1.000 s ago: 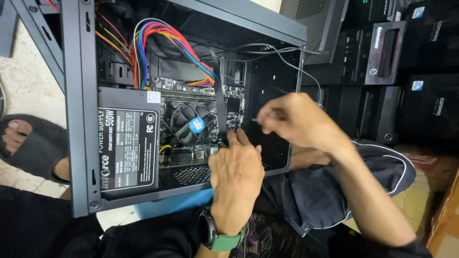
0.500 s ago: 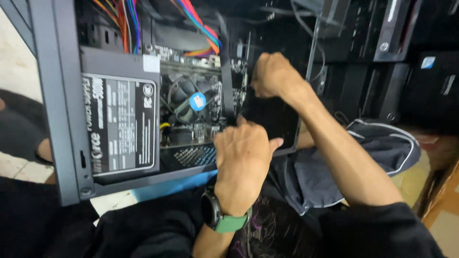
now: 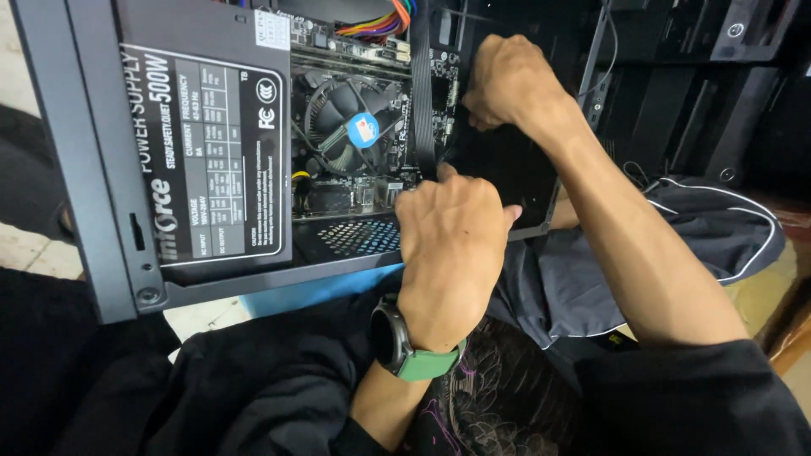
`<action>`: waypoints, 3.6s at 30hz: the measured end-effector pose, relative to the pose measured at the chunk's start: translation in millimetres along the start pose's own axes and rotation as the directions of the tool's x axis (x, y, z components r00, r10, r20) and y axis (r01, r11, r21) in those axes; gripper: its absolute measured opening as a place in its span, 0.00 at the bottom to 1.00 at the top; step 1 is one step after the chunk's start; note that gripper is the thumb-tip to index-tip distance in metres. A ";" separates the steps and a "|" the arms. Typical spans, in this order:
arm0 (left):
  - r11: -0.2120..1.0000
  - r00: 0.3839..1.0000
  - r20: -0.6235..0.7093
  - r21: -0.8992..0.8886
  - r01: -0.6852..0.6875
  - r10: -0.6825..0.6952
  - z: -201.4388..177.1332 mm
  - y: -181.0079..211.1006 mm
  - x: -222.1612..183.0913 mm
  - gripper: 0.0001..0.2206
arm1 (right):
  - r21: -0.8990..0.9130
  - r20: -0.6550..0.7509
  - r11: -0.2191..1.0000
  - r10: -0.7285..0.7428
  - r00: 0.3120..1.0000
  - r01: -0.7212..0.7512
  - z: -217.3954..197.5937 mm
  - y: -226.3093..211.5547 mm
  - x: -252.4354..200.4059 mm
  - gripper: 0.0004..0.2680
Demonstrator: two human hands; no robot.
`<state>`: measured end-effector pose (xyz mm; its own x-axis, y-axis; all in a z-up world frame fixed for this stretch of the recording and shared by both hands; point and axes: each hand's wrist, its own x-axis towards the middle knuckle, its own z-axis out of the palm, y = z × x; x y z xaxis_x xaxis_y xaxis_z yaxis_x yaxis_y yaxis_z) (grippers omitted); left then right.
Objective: Routing and connecting internal power and data cables to a motherboard inside a computer chassis.
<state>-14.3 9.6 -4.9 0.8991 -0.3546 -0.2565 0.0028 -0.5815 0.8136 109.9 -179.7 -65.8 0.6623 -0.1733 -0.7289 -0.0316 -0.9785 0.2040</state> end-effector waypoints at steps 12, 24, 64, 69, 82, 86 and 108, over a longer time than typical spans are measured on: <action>0.999 1.000 -0.012 -0.035 -0.013 0.013 -3.5 -0.5 -2.0 0.15 | -0.038 -0.061 0.998 -0.049 0.997 0.047 2.9 3.0 0.1 0.07; 0.997 1.000 0.007 -0.082 0.004 -0.003 -3.9 -0.4 -1.2 0.16 | 0.106 -0.042 0.994 -0.008 0.999 0.012 9.7 4.1 4.1 0.10; 0.998 0.993 0.119 0.054 -0.017 0.011 -27.1 16.9 25.4 0.19 | -0.201 -0.671 0.759 -0.567 0.477 0.620 -75.0 57.5 -135.0 0.13; 1.000 0.991 0.130 0.004 0.009 -0.010 -32.6 33.7 36.2 0.19 | 0.326 -0.817 0.678 -0.148 0.557 0.658 -50.7 79.5 -162.3 0.14; 0.995 0.997 0.015 -0.064 -0.078 0.079 -23.3 81.5 56.7 0.04 | 0.921 -0.359 0.213 0.142 0.923 0.325 31.9 106.6 -153.5 0.10; 0.965 0.982 0.154 -0.256 -0.063 0.105 -19.8 95.9 51.2 0.15 | 0.871 -0.334 -0.261 0.308 0.891 0.416 19.7 129.3 -162.1 0.16; 0.865 0.971 0.193 -0.502 -0.027 0.142 -12.6 106.4 28.5 0.07 | 0.852 -0.424 -0.167 0.333 0.842 0.495 -4.8 109.9 -182.2 0.15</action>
<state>17.2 -53.1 80.9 0.7891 -0.5679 -0.2341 0.1979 -0.1257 0.9721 -10.7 -255.1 92.6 0.8648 -0.4241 -0.2690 -0.3048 -0.0175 -0.9523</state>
